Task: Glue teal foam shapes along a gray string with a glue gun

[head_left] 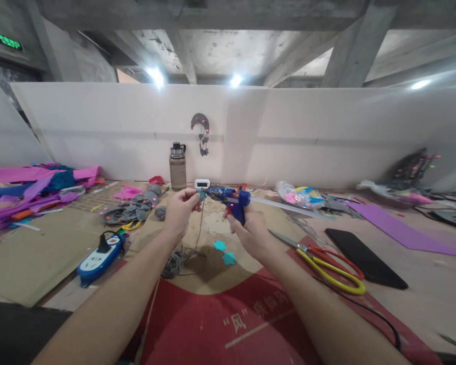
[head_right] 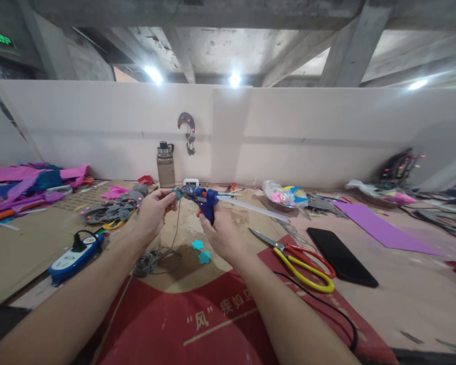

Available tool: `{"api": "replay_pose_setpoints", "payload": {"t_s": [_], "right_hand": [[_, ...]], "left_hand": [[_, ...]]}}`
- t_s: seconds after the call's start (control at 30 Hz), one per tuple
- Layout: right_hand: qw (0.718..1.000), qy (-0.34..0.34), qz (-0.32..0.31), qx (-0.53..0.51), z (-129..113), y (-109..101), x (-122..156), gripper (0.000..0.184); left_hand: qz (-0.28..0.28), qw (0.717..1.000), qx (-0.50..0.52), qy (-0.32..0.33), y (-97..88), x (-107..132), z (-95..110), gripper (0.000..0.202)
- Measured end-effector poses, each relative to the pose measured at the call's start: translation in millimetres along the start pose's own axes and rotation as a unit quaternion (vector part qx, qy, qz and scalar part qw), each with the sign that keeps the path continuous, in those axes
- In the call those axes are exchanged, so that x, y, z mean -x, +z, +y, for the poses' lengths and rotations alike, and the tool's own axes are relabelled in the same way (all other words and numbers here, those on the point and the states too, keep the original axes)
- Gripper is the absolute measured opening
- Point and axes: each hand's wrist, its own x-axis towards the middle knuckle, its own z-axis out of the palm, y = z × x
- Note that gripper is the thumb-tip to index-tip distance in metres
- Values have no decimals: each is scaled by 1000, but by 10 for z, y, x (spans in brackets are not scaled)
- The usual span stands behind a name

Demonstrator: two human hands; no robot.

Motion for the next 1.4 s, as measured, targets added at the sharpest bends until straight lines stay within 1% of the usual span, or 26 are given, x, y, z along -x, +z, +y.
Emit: {"api": "replay_pose_setpoints", "payload": {"t_s": [0.27, 0.63, 0.93, 1.17, 1.4], "right_hand": [[999, -2, 13, 45, -16, -14, -1, 18], [998, -2, 21, 58, -4, -11, 3, 20], [998, -9, 22, 57, -26, 2, 16, 21], [998, -12, 29, 49, 4, -4, 0, 19], [999, -10, 25, 32, 1, 1, 18, 20]], "left_hand": [[-8, 1000, 0, 9, 7, 19, 14, 19], [-1, 1000, 8, 9, 2, 18, 25, 19], [-4, 1000, 6, 6, 25, 16, 18, 18], [-7, 1000, 7, 10, 12, 19, 30, 19], [-1, 1000, 21, -7, 15, 19, 44, 19]]}}
